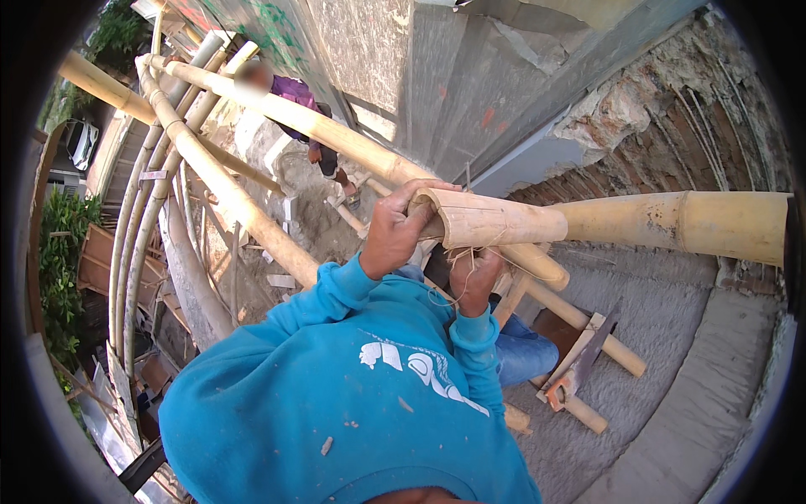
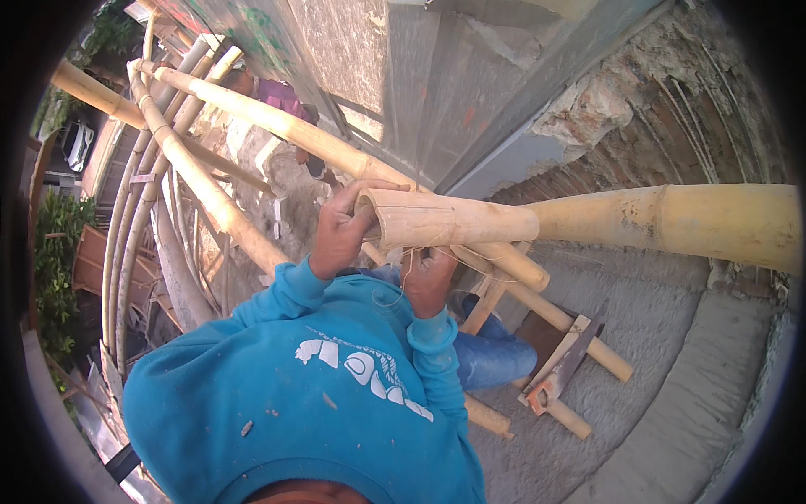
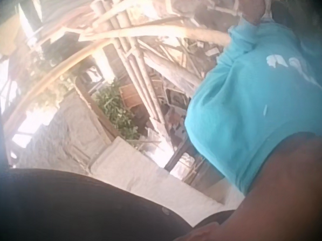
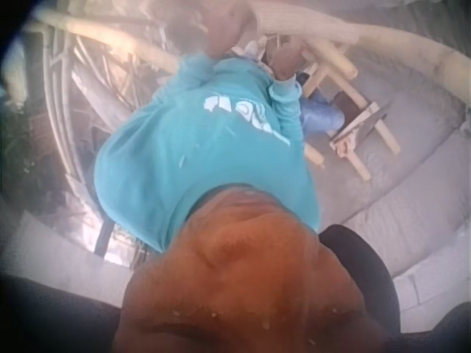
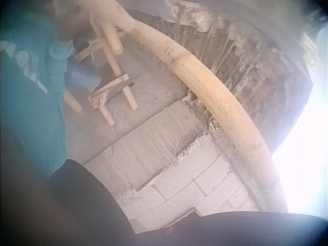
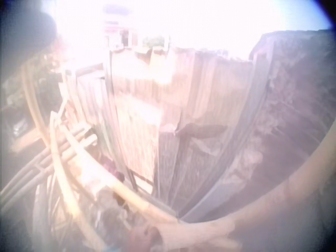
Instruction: The person assembles bamboo scaffolding by positioning bamboo poles, securing them with a hammer, and cutting them to size with a hand saw. They work on a partially constructed structure, adjusting and fastening the poles to create a stable framework.
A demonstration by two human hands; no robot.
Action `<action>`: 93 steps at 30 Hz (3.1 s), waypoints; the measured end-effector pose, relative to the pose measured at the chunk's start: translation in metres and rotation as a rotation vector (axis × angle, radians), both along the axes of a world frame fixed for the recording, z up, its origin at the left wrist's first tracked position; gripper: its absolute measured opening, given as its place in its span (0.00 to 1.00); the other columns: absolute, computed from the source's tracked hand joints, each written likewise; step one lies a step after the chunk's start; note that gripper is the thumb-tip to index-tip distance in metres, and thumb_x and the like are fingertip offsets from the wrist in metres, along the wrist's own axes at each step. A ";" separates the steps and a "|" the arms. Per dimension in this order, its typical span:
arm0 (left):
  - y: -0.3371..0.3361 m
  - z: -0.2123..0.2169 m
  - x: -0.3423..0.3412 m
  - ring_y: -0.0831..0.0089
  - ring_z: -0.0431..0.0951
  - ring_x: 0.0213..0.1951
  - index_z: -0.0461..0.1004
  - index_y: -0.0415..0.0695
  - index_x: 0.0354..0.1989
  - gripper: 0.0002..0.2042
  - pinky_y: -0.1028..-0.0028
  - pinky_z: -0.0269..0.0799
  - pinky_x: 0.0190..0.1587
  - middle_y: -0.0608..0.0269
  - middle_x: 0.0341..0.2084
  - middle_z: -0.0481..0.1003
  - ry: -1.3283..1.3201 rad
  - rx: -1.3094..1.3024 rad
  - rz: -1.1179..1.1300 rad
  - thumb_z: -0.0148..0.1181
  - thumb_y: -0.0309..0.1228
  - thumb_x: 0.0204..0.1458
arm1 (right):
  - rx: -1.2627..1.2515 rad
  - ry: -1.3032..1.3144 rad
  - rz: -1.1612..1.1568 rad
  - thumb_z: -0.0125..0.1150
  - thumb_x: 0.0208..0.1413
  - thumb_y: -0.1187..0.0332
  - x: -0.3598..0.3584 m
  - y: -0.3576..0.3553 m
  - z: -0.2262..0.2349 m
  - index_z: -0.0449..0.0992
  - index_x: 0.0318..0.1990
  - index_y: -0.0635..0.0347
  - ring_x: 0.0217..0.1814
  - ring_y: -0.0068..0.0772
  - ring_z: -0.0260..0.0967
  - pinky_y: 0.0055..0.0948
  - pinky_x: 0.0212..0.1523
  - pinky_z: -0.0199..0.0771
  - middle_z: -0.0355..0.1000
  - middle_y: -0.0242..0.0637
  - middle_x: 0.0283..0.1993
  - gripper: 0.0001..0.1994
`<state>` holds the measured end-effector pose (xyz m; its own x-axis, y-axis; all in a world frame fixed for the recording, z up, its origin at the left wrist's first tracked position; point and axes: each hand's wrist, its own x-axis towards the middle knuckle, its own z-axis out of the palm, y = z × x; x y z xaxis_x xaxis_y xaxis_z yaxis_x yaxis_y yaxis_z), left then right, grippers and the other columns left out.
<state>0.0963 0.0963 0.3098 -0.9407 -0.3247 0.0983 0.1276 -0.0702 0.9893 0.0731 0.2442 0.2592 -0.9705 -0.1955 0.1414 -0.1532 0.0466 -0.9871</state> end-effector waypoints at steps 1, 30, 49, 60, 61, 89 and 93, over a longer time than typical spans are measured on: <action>-0.001 -0.003 -0.002 0.70 0.79 0.49 0.74 0.35 0.52 0.13 0.71 0.75 0.53 0.54 0.46 0.80 -0.028 -0.014 -0.025 0.50 0.19 0.61 | 0.021 -0.018 -0.003 0.58 0.60 0.73 0.000 0.004 -0.009 0.75 0.49 0.71 0.42 0.35 0.74 0.33 0.43 0.73 0.77 0.45 0.40 0.12; 0.080 -0.072 -0.082 0.50 0.56 0.70 0.45 0.43 0.72 0.58 0.58 0.53 0.71 0.42 0.67 0.56 -0.104 -0.400 -1.260 0.80 0.43 0.34 | -0.747 -0.715 -0.363 0.45 0.69 0.62 0.009 0.107 0.016 0.70 0.40 0.56 0.17 0.14 0.49 0.20 0.16 0.49 0.51 0.20 0.20 0.10; 0.051 -0.165 -0.025 0.45 0.78 0.47 0.66 0.44 0.57 0.41 0.54 0.74 0.45 0.46 0.47 0.76 -0.191 -0.942 -0.299 0.78 0.43 0.31 | -0.469 -0.846 -0.286 0.52 0.65 0.60 -0.007 0.035 -0.079 0.67 0.33 0.55 0.13 0.18 0.50 0.26 0.12 0.52 0.53 0.24 0.18 0.11; -0.088 -0.076 -0.101 0.48 0.82 0.39 0.66 0.33 0.49 0.41 0.57 0.78 0.41 0.40 0.38 0.78 -0.295 -1.074 0.302 0.79 0.50 0.34 | -0.392 -0.780 -0.056 0.52 0.67 0.59 0.005 0.071 -0.027 0.66 0.29 0.58 0.16 0.21 0.57 0.29 0.17 0.71 0.53 0.25 0.17 0.16; -0.097 -0.069 -0.099 0.48 0.82 0.39 0.66 0.33 0.50 0.41 0.57 0.78 0.41 0.40 0.37 0.78 -0.262 -0.983 0.328 0.79 0.50 0.33 | -0.397 -0.797 -0.089 0.51 0.67 0.58 0.003 0.075 -0.022 0.66 0.30 0.58 0.17 0.21 0.58 0.29 0.18 0.71 0.53 0.26 0.18 0.16; -0.208 -0.090 0.187 0.56 0.78 0.49 0.67 0.42 0.57 0.42 0.61 0.78 0.48 0.52 0.48 0.75 -0.295 -1.136 1.453 0.82 0.42 0.31 | 0.130 -0.699 0.309 0.47 0.69 0.61 -0.101 0.043 -0.043 0.63 0.31 0.58 0.20 0.27 0.56 0.33 0.25 0.69 0.52 0.29 0.19 0.14; -0.266 -0.138 0.243 0.52 0.76 0.51 0.65 0.41 0.62 0.44 0.58 0.73 0.53 0.45 0.51 0.72 -0.971 -1.220 1.466 0.80 0.42 0.35 | 0.133 -0.707 0.233 0.48 0.68 0.61 -0.090 0.048 -0.043 0.62 0.30 0.58 0.20 0.27 0.55 0.32 0.23 0.68 0.51 0.28 0.19 0.14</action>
